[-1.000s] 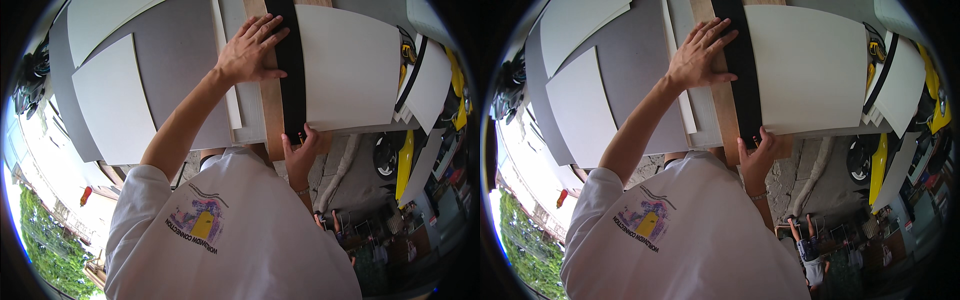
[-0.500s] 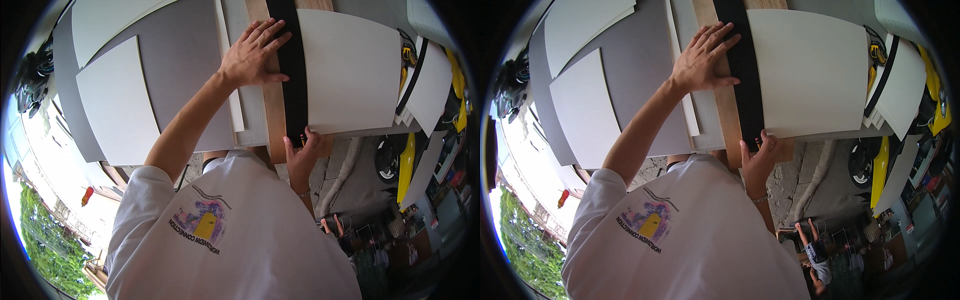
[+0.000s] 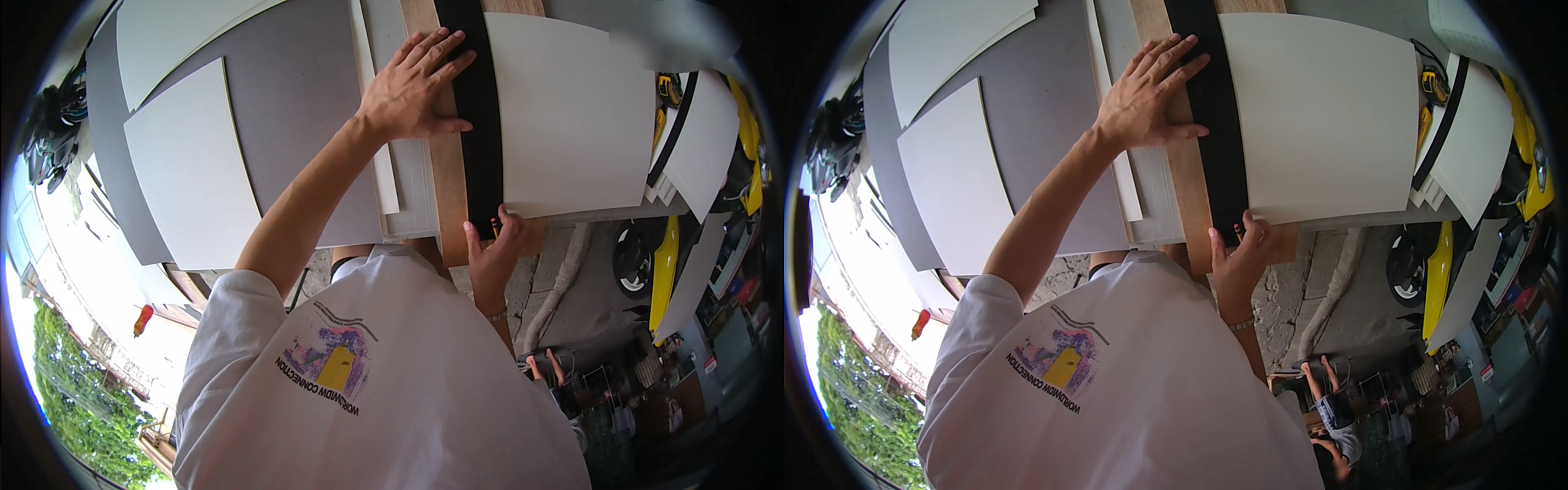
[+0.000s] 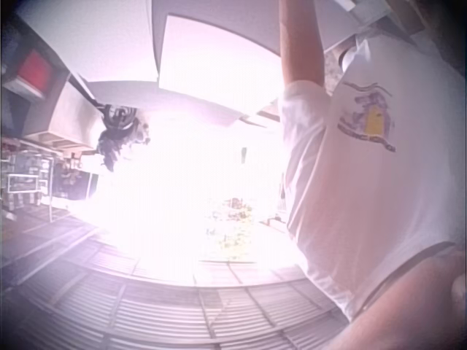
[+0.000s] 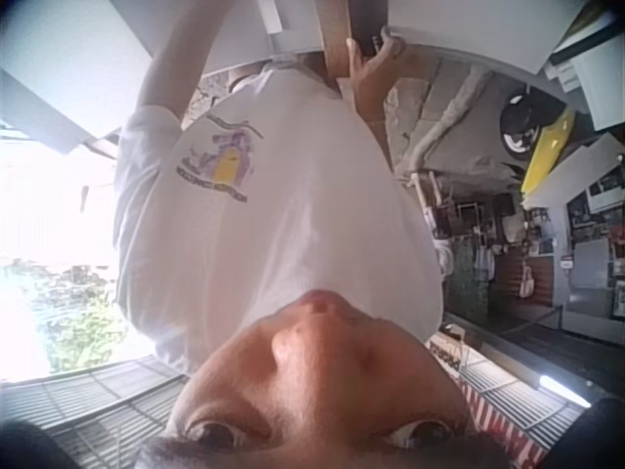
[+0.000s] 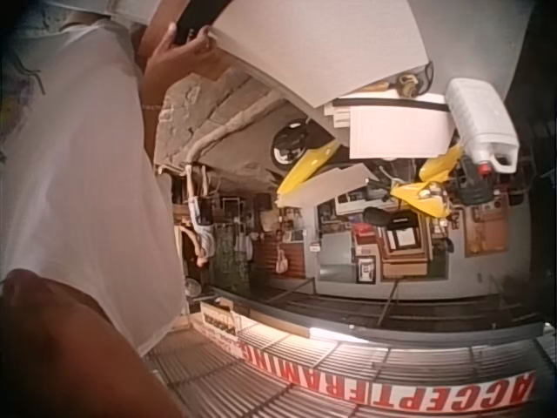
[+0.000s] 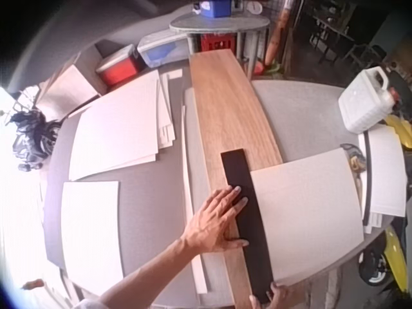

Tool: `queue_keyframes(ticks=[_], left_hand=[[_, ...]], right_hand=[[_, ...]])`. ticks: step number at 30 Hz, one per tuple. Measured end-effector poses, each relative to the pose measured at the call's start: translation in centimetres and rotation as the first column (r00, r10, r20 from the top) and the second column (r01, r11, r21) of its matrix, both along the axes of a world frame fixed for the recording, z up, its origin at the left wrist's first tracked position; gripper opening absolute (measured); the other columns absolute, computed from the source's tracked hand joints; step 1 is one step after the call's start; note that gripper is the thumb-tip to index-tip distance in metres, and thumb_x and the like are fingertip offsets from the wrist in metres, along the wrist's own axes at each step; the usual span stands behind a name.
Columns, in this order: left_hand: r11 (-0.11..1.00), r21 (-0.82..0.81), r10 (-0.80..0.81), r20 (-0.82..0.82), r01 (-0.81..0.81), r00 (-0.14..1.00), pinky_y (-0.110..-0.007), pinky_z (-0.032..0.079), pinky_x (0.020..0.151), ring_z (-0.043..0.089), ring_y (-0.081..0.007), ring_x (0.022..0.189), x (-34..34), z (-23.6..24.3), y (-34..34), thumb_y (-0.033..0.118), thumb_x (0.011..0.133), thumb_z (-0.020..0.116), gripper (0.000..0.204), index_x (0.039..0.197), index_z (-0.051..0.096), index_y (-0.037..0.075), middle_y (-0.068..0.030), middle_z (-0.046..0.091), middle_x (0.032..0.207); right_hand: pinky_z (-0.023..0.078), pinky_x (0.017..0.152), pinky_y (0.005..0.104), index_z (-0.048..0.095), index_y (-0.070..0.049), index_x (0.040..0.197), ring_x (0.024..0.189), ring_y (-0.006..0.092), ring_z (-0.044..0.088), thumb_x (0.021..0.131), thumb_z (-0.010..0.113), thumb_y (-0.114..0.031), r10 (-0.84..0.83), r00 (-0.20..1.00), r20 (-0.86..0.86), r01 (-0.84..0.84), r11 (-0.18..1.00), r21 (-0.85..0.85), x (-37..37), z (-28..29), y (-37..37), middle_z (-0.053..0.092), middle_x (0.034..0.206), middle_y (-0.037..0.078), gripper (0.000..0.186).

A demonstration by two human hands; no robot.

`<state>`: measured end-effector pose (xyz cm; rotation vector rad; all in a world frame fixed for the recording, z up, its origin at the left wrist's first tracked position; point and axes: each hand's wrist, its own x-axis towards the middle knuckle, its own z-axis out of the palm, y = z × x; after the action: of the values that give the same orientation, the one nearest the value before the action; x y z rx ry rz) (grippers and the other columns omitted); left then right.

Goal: The person repeatedly places a black straightedge on white rectangular sheets and marks lines with a pencil. They handle multiple sheets one at a time, repositioning the straightedge and drawing along its edge. The marked sheets remain on the work surface throughout the clip.

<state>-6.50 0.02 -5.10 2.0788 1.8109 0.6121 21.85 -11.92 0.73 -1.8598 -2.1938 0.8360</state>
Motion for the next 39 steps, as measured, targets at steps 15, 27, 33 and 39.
queue_keyframes(ticks=[15, 27, 33, 39], left_hand=[[0.996, -0.089, -0.045, -0.13, 0.033, 0.99, -0.044, 0.025, 0.131, 0.034, -0.0283, 0.155, 0.9, 1.0, 0.3, 0.07, 0.076, 0.08, 0.107, 0.159, 0.044, 0.013, -0.007, 0.037, 0.168], [0.92, -0.37, 0.032, -0.251, -0.127, 0.967, -0.057, 0.021, 0.129, 0.019, -0.0429, 0.16, 7.6, 4.8, -0.8, 0.064, 0.061, 0.091, 0.137, 0.159, 0.028, -0.01, -0.0283, 0.023, 0.169], [0.907, -0.399, 0.017, -0.286, -0.136, 0.958, -0.058, 0.024, 0.128, 0.02, -0.0436, 0.159, 7.5, 5.6, -0.5, 0.065, 0.059, 0.091, 0.14, 0.159, 0.028, -0.011, -0.0287, 0.023, 0.169], [0.912, -0.388, 0.0, -0.319, -0.131, 0.948, -0.057, 0.025, 0.127, 0.021, -0.0431, 0.159, 7.6, 5.5, -0.4, 0.068, 0.059, 0.089, 0.14, 0.159, 0.029, -0.01, -0.0286, 0.024, 0.168]], right_hand=[[0.058, 0.091, 0.0425, 0.052, 0.002, 0.139, 0.11, 0.0349, 0.063, 0.091, 0.083, -0.031, 0.05, 0.994, 0.094, -0.051, 0.999, 0.011, 0.2, 0.1, 0.1, 0.049, 0.129, 0.024, 0.066], [0.053, 0.088, 0.0462, 0.063, 0.003, 0.116, 0.101, 0.0346, 0.064, 0.101, 0.069, -0.02, -0.002, 0.998, -0.056, -0.001, 0.998, -0.063, 2.0, 2.3, 3.6, 0.055, 0.118, 0.02, 0.028], [0.056, 0.075, 0.0397, 0.068, 0.002, 0.098, 0.085, 0.0297, 0.069, 0.107, 0.059, -0.011, 0.049, 0.942, -0.331, 0.01, 0.985, 0.174, -0.4, 4.9, 15.5, 0.067, 0.09, 0.012, 0.017], [0.06, 0.082, 0.0363, 0.073, -0.005, 0.119, 0.095, 0.028, 0.075, 0.105, 0.065, -0.021, 0.213, 0.805, -0.553, 0.0, 0.933, 0.359, -8.9, -2.8, 23.2, 0.078, 0.109, 0.012, 0.022]])
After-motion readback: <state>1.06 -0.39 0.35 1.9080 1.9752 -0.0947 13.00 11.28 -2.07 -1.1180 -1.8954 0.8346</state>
